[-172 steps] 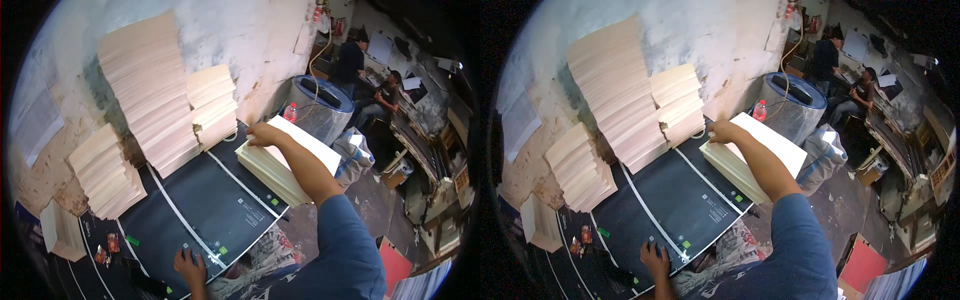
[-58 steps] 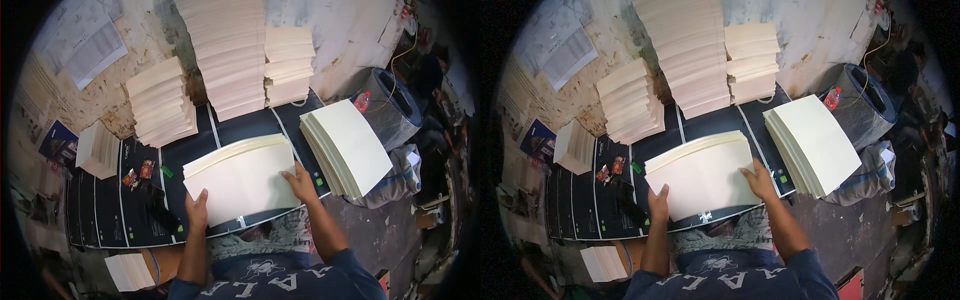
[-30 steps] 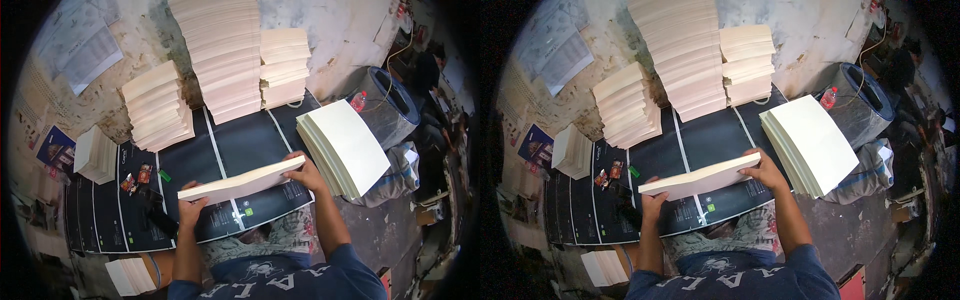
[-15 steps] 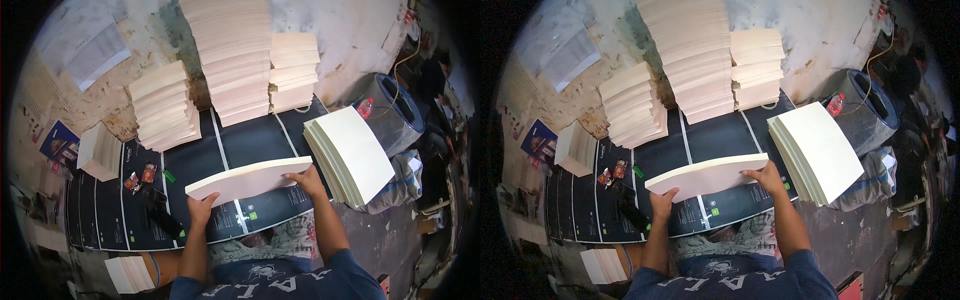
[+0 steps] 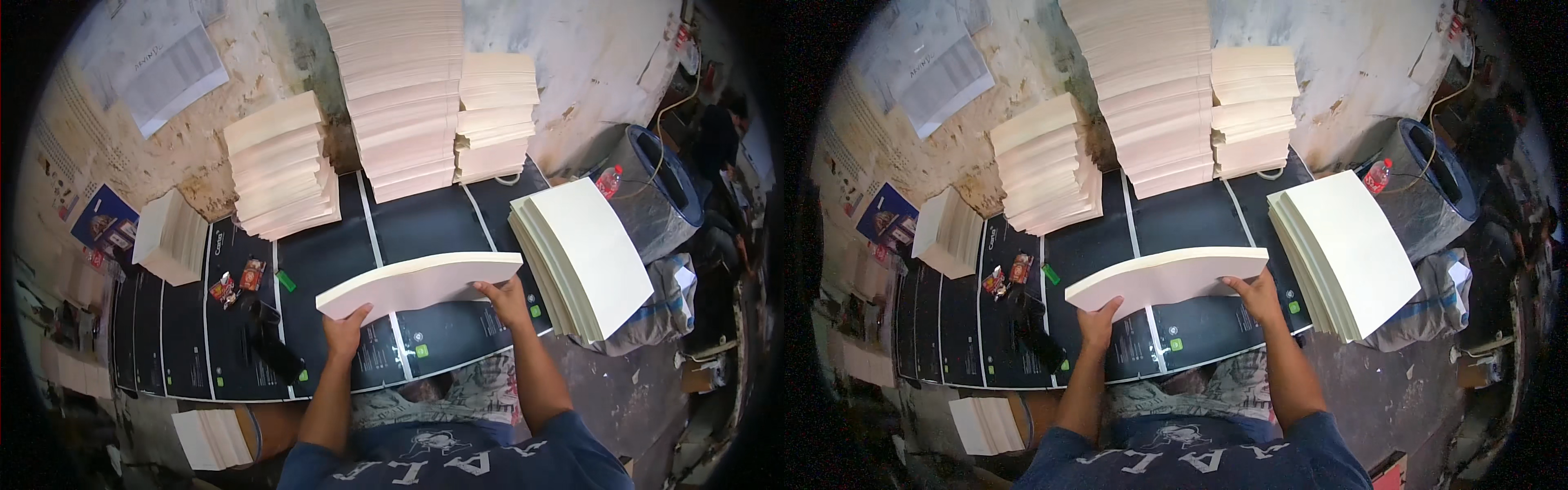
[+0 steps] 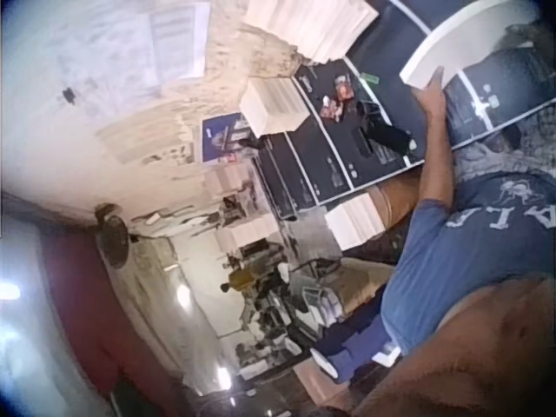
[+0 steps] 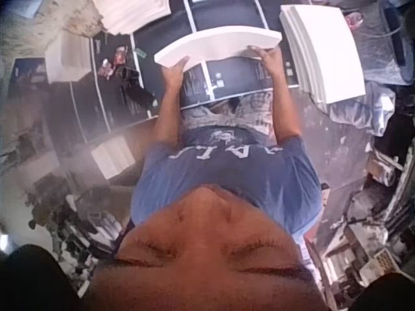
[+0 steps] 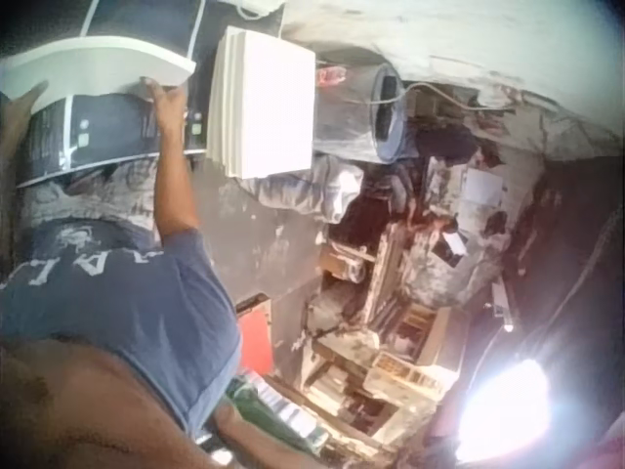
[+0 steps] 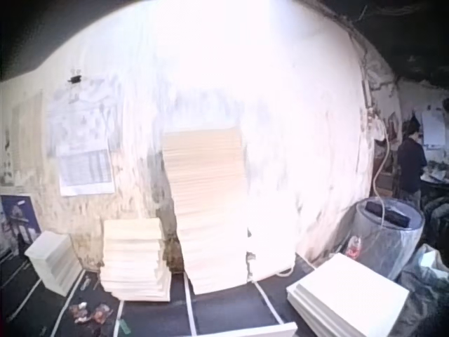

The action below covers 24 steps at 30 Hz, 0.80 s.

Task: The person picks up groups of paper from a pile, fans them out to check alignment, and stacks them together on the table before folding a small stack and placing it onto another pile.

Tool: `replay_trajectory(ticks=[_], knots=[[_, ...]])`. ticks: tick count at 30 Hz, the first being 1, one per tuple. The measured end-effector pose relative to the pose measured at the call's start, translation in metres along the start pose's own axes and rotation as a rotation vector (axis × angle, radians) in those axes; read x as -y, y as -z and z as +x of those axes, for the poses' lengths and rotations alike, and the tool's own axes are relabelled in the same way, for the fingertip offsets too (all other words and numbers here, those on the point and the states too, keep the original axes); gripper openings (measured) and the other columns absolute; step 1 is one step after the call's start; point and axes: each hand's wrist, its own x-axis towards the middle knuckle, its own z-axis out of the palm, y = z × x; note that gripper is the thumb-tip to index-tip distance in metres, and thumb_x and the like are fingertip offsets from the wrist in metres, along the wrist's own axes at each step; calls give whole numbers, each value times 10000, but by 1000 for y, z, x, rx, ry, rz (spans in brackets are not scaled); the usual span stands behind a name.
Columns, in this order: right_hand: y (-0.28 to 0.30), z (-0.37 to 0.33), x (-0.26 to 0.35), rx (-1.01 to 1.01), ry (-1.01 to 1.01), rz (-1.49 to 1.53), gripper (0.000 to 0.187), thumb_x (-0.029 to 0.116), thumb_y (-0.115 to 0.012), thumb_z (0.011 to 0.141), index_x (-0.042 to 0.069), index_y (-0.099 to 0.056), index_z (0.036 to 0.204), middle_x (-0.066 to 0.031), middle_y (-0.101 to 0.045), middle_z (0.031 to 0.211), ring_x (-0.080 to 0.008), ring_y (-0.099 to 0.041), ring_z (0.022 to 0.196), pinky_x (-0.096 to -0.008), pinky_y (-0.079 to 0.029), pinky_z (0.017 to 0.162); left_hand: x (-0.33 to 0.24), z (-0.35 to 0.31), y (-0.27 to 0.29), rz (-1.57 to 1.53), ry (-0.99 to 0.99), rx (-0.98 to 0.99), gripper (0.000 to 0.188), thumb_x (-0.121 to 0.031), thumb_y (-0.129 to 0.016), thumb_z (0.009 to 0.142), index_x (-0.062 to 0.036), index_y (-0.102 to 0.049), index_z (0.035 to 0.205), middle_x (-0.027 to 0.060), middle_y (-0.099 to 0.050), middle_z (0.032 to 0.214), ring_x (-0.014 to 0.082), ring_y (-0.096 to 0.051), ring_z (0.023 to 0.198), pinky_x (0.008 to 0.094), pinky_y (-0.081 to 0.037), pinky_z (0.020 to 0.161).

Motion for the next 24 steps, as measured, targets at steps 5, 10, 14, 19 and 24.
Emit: replay_trajectory(ticks=[5,10,14,19,24], knots=[[-2,-9,-1,-150,276,-185,529,150,-734,839,-15,-500,1284,-169,-647,1100,-250,-609,1069,-354,-460,931,-3,-10,-13,-14,-261,-229,236,-69,-726,827,34,-661,1028,93,-697,947,180,-651,881,299,-503,809],[12,-21,14,-80,94,-348,469,168,-566,957,10,-438,1380,-243,-623,1177,-268,-620,1112,-329,-466,915,-8,-18,3,146,-203,-182,279,-109,-590,933,24,-626,1175,123,-708,991,160,-649,895,298,-499,806],[-1,-30,11,-260,128,-453,348,109,-568,950,20,-548,1286,-159,-685,965,-152,-632,922,-274,-485,791,-2,-19,8,295,-177,-260,291,-118,-593,933,7,-630,1193,135,-719,980,128,-648,875,288,-499,784],[-3,-35,12,-325,157,-398,284,71,-593,929,10,-614,1206,-124,-712,913,-76,-604,875,-257,-479,745,3,-17,13,253,-182,-281,226,-108,-628,899,16,-678,1082,135,-722,900,121,-645,817,282,-495,738],[-7,-49,31,-418,225,-426,292,59,-601,922,28,-619,1212,-210,-696,962,-147,-670,891,-276,-504,751,9,-17,10,198,-163,-275,181,-79,-635,883,25,-687,1022,108,-715,868,108,-620,772,272,-482,707]])
